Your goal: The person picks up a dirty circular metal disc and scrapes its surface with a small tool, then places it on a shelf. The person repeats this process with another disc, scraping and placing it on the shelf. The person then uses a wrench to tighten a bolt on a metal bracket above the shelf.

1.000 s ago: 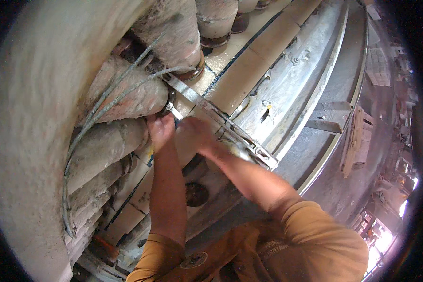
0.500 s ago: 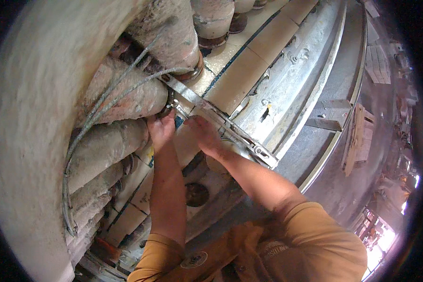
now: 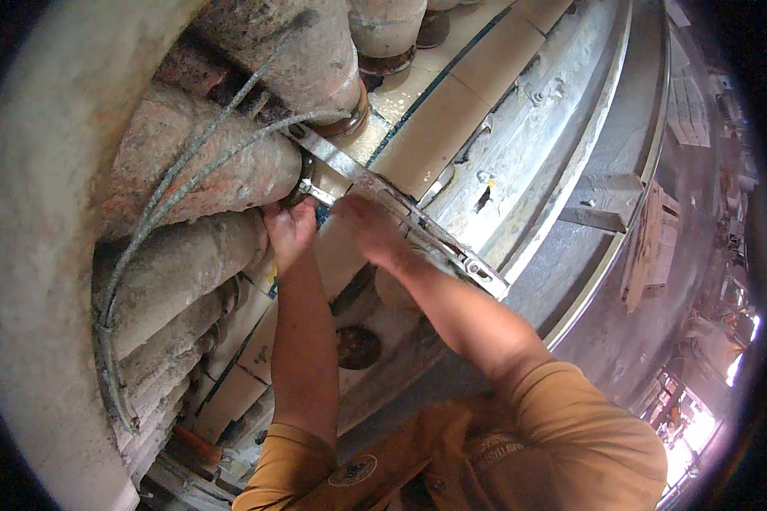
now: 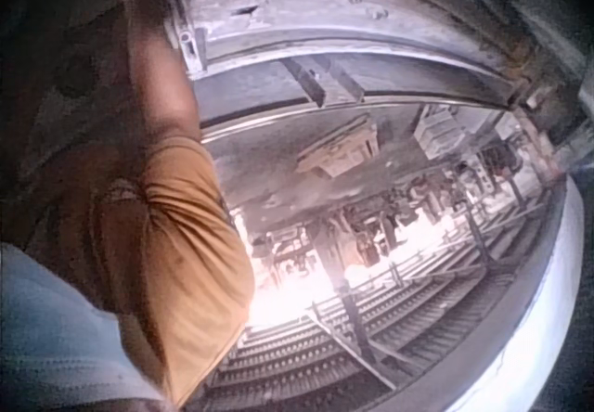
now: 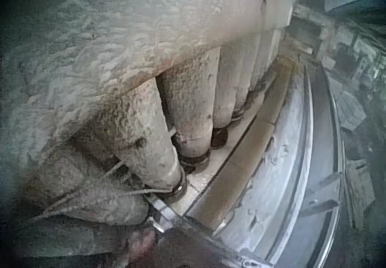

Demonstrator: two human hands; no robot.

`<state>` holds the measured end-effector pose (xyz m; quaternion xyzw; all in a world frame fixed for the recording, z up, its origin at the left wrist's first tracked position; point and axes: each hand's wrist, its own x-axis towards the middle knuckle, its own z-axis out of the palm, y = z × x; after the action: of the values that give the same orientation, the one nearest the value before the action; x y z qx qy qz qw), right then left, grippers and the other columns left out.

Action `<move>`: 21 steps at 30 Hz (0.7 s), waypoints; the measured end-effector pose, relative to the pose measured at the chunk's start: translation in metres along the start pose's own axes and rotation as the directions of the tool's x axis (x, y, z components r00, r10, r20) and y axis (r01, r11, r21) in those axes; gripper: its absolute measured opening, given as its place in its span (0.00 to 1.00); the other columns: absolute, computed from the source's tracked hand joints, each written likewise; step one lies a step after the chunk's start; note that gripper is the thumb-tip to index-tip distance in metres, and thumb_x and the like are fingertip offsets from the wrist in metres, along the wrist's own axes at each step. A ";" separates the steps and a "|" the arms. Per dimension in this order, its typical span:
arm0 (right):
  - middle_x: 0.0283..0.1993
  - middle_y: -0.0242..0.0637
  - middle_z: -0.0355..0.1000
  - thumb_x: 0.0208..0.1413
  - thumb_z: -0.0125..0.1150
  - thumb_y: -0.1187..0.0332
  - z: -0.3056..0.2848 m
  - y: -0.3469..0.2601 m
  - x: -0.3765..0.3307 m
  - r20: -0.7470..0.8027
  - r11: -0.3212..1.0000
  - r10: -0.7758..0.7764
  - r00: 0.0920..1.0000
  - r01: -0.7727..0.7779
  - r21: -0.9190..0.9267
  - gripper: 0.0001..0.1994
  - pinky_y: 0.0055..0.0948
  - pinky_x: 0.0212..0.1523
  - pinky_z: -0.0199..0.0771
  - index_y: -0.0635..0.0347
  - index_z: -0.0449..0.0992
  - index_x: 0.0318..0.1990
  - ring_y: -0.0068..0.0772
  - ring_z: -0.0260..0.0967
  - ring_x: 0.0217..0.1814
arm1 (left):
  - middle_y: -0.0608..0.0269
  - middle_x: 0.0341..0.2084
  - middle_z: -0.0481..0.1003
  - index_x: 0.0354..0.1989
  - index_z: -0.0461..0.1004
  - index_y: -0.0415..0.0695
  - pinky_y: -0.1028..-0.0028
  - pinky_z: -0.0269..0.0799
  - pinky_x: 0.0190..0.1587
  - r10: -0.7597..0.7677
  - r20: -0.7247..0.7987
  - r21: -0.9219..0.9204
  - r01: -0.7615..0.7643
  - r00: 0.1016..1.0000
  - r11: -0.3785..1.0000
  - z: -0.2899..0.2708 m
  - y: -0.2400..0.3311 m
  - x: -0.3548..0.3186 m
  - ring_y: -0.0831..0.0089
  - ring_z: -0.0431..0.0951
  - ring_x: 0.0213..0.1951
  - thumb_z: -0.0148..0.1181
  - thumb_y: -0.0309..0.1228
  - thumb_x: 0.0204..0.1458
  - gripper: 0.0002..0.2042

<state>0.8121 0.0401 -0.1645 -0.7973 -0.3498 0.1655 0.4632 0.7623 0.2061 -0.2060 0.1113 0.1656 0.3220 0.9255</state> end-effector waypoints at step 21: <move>0.37 0.44 0.73 0.61 0.50 0.60 -0.018 -0.009 0.008 -0.035 0.962 0.251 0.967 -0.245 0.125 0.13 0.38 0.40 0.71 0.60 0.74 0.42 0.46 0.71 0.39 | 0.60 0.52 0.73 0.53 0.70 0.43 0.55 0.69 0.53 -0.104 -0.047 0.001 0.104 0.993 0.995 -0.002 0.002 0.005 0.60 0.73 0.52 0.64 0.35 0.48 0.23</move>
<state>0.8247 0.0373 -0.1472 -0.8096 -0.2248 0.2225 0.4945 0.7642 0.2108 -0.2084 0.0967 0.1933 0.2753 0.9367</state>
